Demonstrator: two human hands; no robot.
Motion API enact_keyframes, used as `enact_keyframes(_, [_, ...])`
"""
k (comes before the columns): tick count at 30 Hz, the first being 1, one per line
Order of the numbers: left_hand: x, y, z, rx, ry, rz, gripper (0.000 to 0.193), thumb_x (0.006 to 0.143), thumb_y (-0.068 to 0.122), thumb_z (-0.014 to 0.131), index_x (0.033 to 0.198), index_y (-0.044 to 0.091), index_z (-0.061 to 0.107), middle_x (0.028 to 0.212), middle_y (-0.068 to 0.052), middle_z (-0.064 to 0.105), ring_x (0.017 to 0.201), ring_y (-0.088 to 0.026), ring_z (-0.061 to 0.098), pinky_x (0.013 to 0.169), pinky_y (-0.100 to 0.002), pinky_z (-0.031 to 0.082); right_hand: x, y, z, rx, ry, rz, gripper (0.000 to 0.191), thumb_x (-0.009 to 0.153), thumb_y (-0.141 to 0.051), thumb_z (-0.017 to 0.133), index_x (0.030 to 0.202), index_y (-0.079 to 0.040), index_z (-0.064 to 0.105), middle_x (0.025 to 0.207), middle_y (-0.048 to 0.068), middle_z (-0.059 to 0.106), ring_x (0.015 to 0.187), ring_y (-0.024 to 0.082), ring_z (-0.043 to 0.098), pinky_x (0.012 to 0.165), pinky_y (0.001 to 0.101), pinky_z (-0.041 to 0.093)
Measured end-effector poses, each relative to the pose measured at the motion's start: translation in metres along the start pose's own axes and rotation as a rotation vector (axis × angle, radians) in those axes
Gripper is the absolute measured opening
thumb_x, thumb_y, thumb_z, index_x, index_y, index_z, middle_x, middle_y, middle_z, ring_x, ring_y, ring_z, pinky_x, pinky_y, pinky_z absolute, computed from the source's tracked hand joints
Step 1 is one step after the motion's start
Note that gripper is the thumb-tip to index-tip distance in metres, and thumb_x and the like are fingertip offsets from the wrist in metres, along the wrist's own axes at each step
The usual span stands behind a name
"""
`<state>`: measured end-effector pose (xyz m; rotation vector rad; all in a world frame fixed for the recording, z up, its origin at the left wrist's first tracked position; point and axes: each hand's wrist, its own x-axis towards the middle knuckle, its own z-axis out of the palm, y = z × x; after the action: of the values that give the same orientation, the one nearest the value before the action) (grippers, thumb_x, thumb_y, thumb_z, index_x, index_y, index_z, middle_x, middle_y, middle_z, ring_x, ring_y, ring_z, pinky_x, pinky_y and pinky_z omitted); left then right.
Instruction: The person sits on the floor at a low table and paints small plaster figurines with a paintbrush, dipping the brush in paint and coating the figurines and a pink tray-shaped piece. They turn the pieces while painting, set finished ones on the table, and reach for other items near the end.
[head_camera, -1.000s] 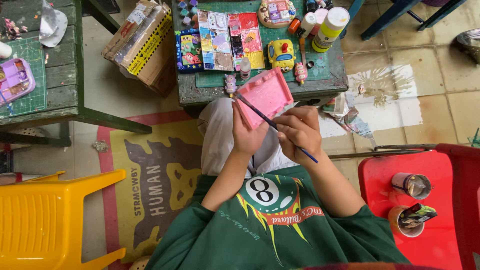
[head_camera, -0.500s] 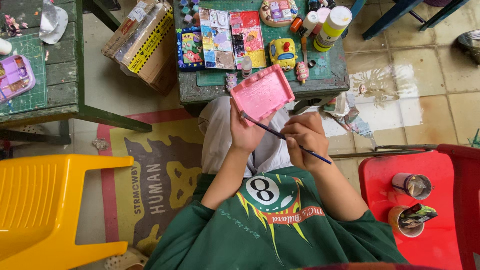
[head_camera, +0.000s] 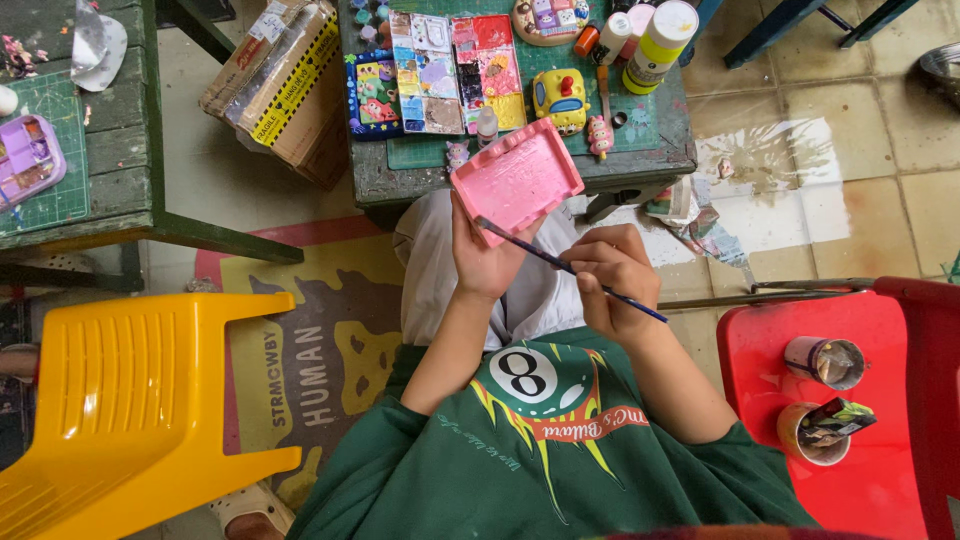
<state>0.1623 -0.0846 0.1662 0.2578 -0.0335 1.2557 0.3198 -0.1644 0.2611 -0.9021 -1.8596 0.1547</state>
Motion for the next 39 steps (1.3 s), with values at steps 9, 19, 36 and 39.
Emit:
enact_keyframes(9, [0.0,0.003,0.006,0.024,-0.008,-0.002,0.063,0.113,0.057,0.031,0.162,0.018,0.034,0.167,-0.007,0.037,0.155,-0.032,0.036,0.128,-0.061,0.03,-0.008,-0.003,0.002,0.176,0.174,0.257,0.019,0.115,-0.011,0.042,0.099,-0.001,0.04,0.088,0.015,0.07,0.091,0.024,0.059,0.082,0.0332,0.052])
enact_keyframes(19, [-0.003,0.001,-0.006,0.006,0.069,-0.013,0.064,0.111,0.058,0.029,0.162,0.02,0.033,0.166,-0.006,0.037,0.155,-0.032,0.036,0.127,-0.059,0.03,-0.011,0.002,0.006,0.294,0.329,0.488,0.022,0.119,-0.013,0.042,0.1,-0.002,0.044,0.088,0.017,0.064,0.078,0.017,0.06,0.075,0.0288,0.051])
enact_keyframes(36, [-0.007,-0.005,-0.011,0.104,0.033,0.119,0.065,0.114,0.057,0.03,0.163,0.015,0.033,0.167,-0.006,0.037,0.156,-0.029,0.036,0.13,-0.055,0.027,-0.013,-0.012,0.005,-0.001,0.241,0.221,0.017,0.112,-0.012,0.046,0.101,0.0,0.044,0.086,0.016,0.07,0.082,0.022,0.062,0.073,0.032,0.054])
enact_keyframes(39, [-0.008,-0.006,-0.013,0.107,0.019,0.131,0.065,0.113,0.057,0.03,0.163,0.015,0.033,0.167,-0.006,0.037,0.156,-0.028,0.037,0.13,-0.055,0.028,-0.013,-0.016,0.003,-0.109,0.158,0.033,0.015,0.11,-0.01,0.047,0.098,-0.002,0.043,0.08,0.014,0.07,0.083,0.027,0.062,0.076,0.038,0.052])
